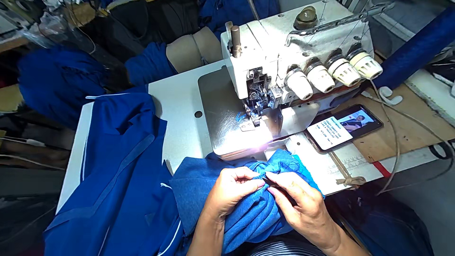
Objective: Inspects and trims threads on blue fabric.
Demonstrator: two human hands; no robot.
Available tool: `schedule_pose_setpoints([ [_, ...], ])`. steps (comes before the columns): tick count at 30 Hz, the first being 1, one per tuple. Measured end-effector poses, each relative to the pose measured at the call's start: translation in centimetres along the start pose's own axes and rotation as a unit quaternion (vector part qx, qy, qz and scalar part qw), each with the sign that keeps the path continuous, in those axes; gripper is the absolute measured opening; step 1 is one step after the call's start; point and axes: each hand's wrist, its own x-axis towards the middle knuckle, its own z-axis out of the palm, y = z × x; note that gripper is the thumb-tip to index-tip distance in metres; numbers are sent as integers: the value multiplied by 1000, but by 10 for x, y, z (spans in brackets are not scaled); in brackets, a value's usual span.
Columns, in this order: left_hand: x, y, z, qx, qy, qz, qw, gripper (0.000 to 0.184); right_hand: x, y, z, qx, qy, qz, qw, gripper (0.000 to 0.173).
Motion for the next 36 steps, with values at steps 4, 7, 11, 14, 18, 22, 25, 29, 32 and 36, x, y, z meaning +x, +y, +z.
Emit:
schedule_pose_setpoints([
  [4, 0, 0, 0, -4, 0, 0, 1000, 5, 1, 0, 1, -5, -1, -6, 1000, 22],
  [7, 0, 0, 0, -12, 0, 3, 1000, 5, 0, 0, -1, -5, -9, -3, 1000, 22],
  [11, 0, 0, 1, -14, 1, 2, 1000, 4, -1, -1, -2, -9, -6, -2, 1000, 22],
  [14, -1, 0, 1, -9, 2, 2, 1000, 4, 0, -2, -1, -12, -4, 2, 1000, 23],
  [18, -1, -1, 0, 4, 3, 10, 1000, 4, 0, -3, -1, -16, -5, 4, 1000, 22],
  [22, -1, -1, 1, 5, 6, 10, 1000, 4, 0, -3, -1, -14, -3, 5, 1000, 22],
  [25, -1, 0, 1, -7, 11, 4, 1000, 5, 0, -3, -2, -5, -1, 5, 1000, 22],
  [29, -1, -1, 1, -11, 9, 5, 1000, 5, 1, -3, -2, -11, -1, 6, 1000, 22],
  [32, -1, -1, 1, -4, 7, 7, 1000, 4, 0, -4, -1, -15, -2, 13, 1000, 22],
  [36, -1, -1, 1, -2, 8, 12, 1000, 4, 0, -5, -2, -17, -7, 15, 1000, 23],
])
